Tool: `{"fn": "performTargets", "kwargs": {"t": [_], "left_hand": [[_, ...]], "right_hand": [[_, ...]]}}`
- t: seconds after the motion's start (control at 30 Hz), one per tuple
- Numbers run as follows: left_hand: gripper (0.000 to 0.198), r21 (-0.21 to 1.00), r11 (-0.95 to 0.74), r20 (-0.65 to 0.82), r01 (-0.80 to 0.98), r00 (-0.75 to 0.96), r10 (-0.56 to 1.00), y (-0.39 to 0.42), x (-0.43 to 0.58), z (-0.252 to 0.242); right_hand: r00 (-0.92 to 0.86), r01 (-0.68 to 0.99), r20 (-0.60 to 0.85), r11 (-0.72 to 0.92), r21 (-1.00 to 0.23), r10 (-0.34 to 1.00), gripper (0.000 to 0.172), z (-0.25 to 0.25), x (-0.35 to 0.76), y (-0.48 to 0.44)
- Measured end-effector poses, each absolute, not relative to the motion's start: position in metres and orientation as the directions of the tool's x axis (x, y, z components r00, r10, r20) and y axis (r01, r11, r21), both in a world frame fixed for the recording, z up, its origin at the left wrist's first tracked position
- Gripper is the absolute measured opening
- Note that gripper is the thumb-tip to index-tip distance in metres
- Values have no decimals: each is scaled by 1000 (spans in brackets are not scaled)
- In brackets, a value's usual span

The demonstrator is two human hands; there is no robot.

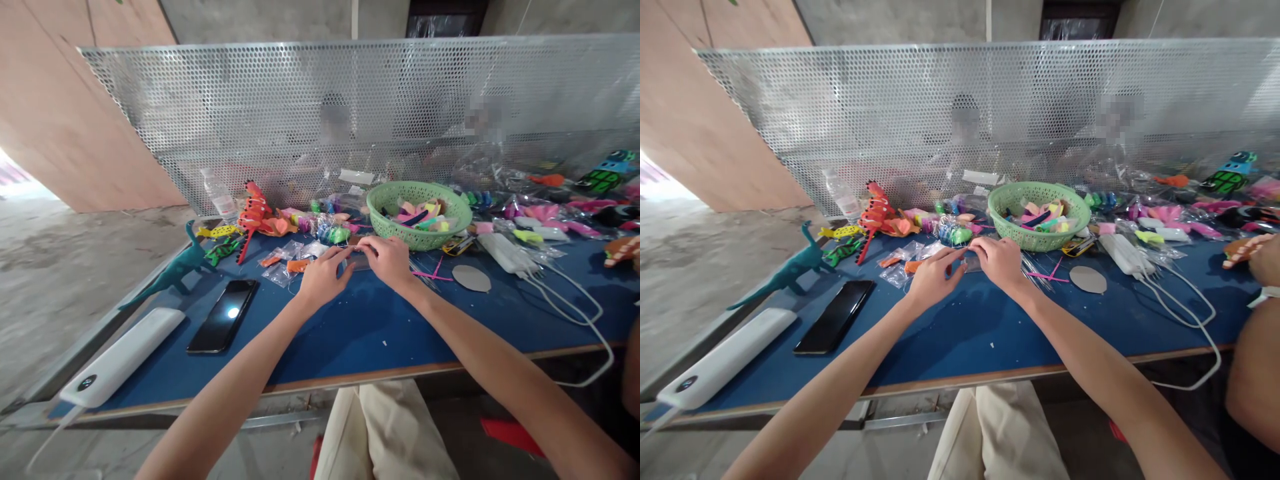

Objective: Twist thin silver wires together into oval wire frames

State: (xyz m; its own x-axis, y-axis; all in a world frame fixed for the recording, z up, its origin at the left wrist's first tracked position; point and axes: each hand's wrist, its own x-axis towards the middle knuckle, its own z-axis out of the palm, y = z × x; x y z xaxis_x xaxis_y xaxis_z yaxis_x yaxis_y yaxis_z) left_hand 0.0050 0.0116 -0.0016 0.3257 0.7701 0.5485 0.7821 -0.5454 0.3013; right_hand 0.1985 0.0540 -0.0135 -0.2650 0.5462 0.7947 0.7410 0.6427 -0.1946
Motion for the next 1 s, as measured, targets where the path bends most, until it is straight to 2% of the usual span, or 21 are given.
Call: {"fn": "performTargets", "kwargs": {"t": [0.1,0.17,0.27,0.33,0.4,0.5,0.7,1.0], "left_hand": [[40,432,-533,533,727,271,802,12,6,-1],[41,614,-495,485,615,200,851,14,7,-2],[44,910,-320,296,263,126,947,16,12,-4],[45,985,-173,172,-1,114,979,16,17,-5],[42,977,-110,128,-182,89,988,16,20,-4],[37,951,-128,147,-280,45,988,14,22,-2],[34,955,-167,174,-246,5,985,14,21,-1],[23,931,-284,296,-230,20,955,17,20,-6]], "right_hand": [[-252,742,824,647,-172,508,28,-12,199,54],[-231,741,840,649,-175,490,27,-10,199,54],[-197,722,866,666,-188,459,24,-10,199,52],[-183,701,882,687,-193,435,21,-10,198,49],[-181,679,892,709,-192,414,18,-11,196,46],[-194,649,902,740,-177,387,15,-13,193,43],[-190,629,905,755,-185,380,12,-13,189,40],[-102,581,880,746,-326,464,16,-12,183,33]]}}
